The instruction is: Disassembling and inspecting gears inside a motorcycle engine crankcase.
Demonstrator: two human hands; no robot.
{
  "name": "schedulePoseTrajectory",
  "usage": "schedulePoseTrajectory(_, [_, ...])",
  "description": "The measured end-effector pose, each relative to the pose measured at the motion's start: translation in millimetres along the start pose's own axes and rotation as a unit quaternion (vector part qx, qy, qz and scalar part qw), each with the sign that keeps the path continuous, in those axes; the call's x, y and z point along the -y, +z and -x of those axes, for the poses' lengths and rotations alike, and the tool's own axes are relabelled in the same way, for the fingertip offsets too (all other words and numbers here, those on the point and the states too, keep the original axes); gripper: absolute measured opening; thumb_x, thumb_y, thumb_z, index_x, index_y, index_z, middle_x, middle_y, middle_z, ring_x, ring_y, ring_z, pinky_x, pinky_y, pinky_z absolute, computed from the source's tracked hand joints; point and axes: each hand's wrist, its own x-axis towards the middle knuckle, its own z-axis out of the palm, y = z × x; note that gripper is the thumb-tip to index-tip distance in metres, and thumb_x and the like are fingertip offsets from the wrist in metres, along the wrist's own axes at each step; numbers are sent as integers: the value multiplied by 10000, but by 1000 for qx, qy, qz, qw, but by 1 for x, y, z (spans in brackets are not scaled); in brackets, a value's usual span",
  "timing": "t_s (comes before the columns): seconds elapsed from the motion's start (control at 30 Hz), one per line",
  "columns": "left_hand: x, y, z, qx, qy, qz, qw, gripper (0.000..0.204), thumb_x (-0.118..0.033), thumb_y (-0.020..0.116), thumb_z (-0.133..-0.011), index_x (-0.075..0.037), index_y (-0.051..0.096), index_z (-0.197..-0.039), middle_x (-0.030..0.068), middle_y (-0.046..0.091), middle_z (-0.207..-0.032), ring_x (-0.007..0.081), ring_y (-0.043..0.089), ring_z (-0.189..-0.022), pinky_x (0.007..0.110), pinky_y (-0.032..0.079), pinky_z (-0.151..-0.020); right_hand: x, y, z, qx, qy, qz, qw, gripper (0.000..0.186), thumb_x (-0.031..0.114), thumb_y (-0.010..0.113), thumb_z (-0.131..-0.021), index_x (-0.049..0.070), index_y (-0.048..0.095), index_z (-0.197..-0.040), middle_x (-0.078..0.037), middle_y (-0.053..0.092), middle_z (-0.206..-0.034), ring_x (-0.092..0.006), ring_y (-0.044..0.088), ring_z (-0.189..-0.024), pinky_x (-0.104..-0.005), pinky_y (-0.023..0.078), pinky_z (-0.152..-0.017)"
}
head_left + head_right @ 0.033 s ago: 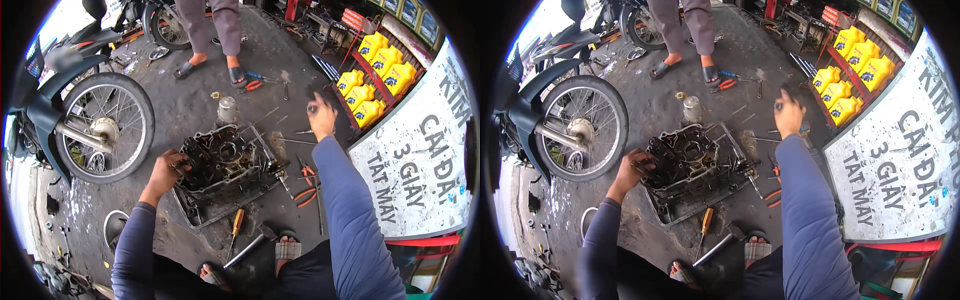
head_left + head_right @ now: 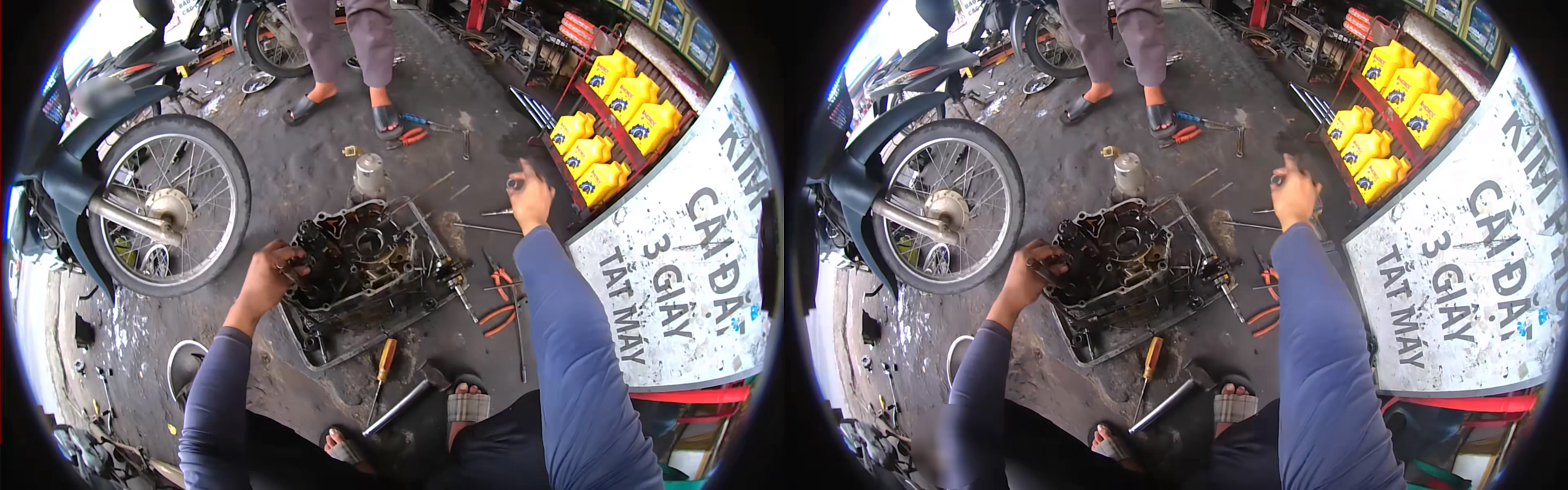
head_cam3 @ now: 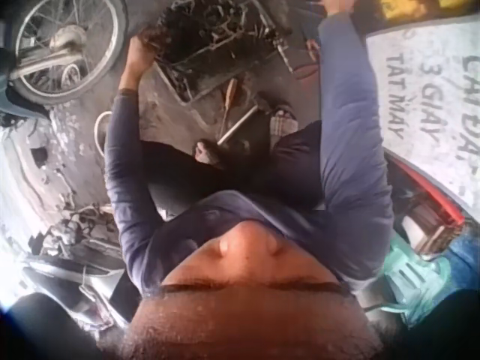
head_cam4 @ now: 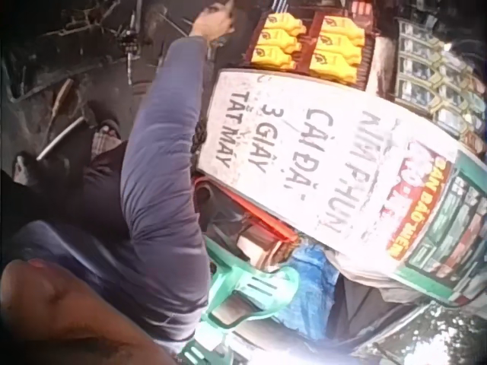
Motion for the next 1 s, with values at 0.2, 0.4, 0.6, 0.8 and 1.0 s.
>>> schedulePoseTrajectory(0.2, [-4, 5, 1, -3, -74, -34, 997, 282, -72, 765, -738, 11, 670, -990, 121, 602, -885, 253, 612, -762, 320, 476, -714, -59, 22, -29, -6, 9, -19, 1000, 645, 104, 769, -714, 138, 535, -1314, 105, 703, -1018, -167, 611, -1040, -427, 400, -945])
schedulePoseTrajectory(0.4, [-3, 7, 2, -5, -67, -41, 997, 287, -82, 767, -740, 11, 668, -993, 119, 602, -890, 257, 612, -772, 318, 474, -714, -20, 49, 34, 181, -314, 17, 932, 586, 65, 678, -735, 93, 520, -1298, -38, 667, -1086, -279, 542, -1125, -405, 379, -991])
schedulePoseTrajectory(0.6, [0, 10, 3, -7, -104, -40, 994, 293, -80, 754, -755, 17, 657, -1014, 109, 588, -882, 230, 586, -750, 309, 458, -711, -9, 77, 178, 522, -248, -181, 795, 493, 66, 683, -736, 63, 577, -1217, -121, 683, -1017, -332, 626, -965, -419, 489, -860])
schedulePoseTrajectory(0.8, [5, 11, 4, -4, -76, -26, 997, 282, -85, 732, -782, 9, 655, -1037, 84, 589, -911, 197, 570, -759, 297, 454, -716, -10, 106, 213, 572, -211, -125, 783, 556, -2, 657, -657, -23, 569, -1206, -175, 671, -872, -339, 646, -890, -410, 506, -782])
schedulePoseTrajectory(1.0, [10, 10, 5, 1, -64, -29, 997, 289, -113, 723, -799, 2, 655, -1055, 74, 597, -946, 183, 567, -781, 296, 447, -715, -9, 128, 220, 551, -184, -103, 808, 647, -19, 722, -637, -10, 537, -1257, -153, 645, -850, -327, 638, -819, -389, 508, -738])
